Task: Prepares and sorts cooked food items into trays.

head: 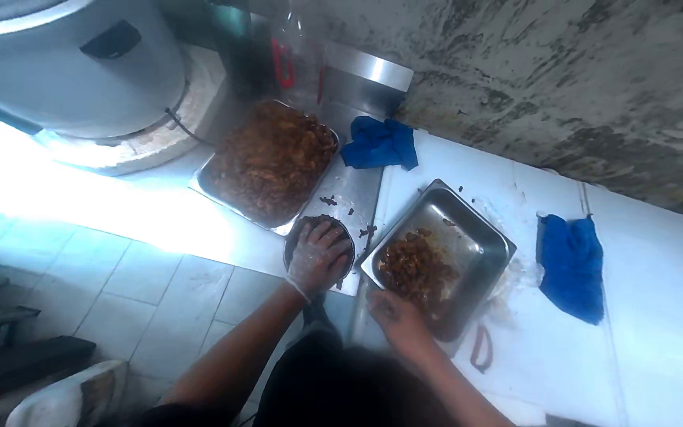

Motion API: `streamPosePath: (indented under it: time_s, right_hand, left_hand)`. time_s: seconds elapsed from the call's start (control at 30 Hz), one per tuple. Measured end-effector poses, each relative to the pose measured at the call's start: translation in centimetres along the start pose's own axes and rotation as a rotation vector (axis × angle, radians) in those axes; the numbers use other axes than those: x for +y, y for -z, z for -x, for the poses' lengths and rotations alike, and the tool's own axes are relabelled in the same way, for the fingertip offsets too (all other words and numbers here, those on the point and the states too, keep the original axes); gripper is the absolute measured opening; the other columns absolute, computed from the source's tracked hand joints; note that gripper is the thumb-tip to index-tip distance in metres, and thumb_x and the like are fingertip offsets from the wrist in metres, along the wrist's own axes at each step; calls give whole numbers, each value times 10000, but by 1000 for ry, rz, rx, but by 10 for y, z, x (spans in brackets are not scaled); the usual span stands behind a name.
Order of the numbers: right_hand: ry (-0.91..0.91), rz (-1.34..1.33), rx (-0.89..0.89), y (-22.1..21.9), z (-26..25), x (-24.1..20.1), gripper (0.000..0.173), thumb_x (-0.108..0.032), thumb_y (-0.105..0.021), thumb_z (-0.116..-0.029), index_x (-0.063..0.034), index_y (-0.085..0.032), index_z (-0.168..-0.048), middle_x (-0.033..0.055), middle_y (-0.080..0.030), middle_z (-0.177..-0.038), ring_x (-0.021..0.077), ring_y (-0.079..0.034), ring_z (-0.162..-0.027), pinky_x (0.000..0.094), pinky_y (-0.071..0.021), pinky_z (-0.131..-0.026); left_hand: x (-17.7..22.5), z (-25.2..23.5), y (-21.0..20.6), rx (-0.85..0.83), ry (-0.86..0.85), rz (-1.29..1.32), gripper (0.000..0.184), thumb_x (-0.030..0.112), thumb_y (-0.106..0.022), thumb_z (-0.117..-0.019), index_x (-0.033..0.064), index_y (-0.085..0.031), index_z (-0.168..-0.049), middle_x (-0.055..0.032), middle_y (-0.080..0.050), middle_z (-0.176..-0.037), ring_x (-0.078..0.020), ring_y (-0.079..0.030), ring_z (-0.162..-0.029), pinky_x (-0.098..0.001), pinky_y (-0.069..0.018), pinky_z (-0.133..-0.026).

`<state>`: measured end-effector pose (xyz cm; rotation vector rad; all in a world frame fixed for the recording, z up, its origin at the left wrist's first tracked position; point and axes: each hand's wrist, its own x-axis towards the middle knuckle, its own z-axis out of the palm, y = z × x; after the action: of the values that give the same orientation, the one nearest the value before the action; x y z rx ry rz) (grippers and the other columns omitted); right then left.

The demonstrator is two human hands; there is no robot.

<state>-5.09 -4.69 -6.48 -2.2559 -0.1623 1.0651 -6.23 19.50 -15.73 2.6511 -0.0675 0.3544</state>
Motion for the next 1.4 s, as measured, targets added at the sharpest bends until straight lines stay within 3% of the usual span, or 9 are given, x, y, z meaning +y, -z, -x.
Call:
streamPosePath:
  time_s: [0.1,0.2,0.3,0.4,0.47,0.57,0.8,1.0,1.4]
  right_hand:
    - [-18,35,83,-1,6,-2,459,-472,-600,-994,-145,-666,-1310,9,-705,-1213,126,-662,-1134,391,-537,-1015]
    - [-26,93,130,1,9,3,502,-481,-600,-988,-130,-647,-1343,47,-682,-1287,168,-637,-1208,428,-506,-1065]
    - [-11,107,159,1,10,9,544,-485,-603,-982,-114,-628,-1378,72,-642,-1370,189,-585,-1298,430,-461,-1120]
    - [4,87,157,3,14,16,532,-479,-602,-988,-124,-624,-1384,70,-636,-1380,186,-577,-1307,424,-460,-1119]
    - [28,59,156,4,15,24,528,-473,-605,-988,-120,-626,-1380,73,-641,-1370,184,-588,-1293,419,-473,-1109]
    - [43,28,133,5,19,37,521,-473,-606,-990,-119,-628,-1371,64,-651,-1350,171,-606,-1264,405,-501,-1076]
    - [148,-42,103,1,23,52,470,-458,-619,-986,-122,-653,-1313,47,-680,-1259,150,-639,-1182,377,-525,-1036]
    - [207,-116,85,-11,25,62,455,-437,-623,-984,-112,-661,-1300,45,-703,-1218,152,-660,-1148,387,-543,-1006]
    - [204,-224,133,-48,-4,-2,338,-284,-659,-976,-79,-676,-1244,39,-731,-1100,131,-701,-1002,350,-591,-881]
  left_hand:
    - [5,10,14,186,30,104,424,454,-586,-970,233,-701,-1313,-92,-542,-1506,-336,-405,-1469,-609,-263,-1226]
    - [7,25,38,339,175,167,490,439,-585,-982,173,-644,-1389,-126,-479,-1557,-315,-384,-1488,-552,-313,-1228]
    - [9,47,50,421,410,201,433,319,-573,-1012,91,-633,-1375,-143,-578,-1441,-285,-533,-1355,-483,-434,-1142]
    - [15,60,55,302,815,291,359,194,-578,-1045,31,-612,-1363,-179,-644,-1317,-288,-658,-1172,-489,-536,-1023]
    - [13,57,57,183,1033,378,343,206,-579,-1052,42,-634,-1349,-181,-685,-1246,-316,-680,-1113,-542,-529,-998]
    - [8,53,46,152,1205,493,221,194,-656,-1003,84,-726,-1182,-134,-740,-1077,-284,-726,-956,-544,-586,-894]
    - [4,71,54,159,1360,513,161,167,-692,-954,55,-748,-1056,-154,-743,-953,-292,-732,-843,-528,-604,-822]
    - [-10,122,80,340,1499,534,113,113,-718,-919,33,-740,-995,-148,-744,-895,-250,-734,-780,-457,-623,-758]
    - [-113,145,141,536,1596,603,163,70,-725,-918,-14,-710,-1057,-185,-726,-961,-272,-724,-818,-455,-620,-765]
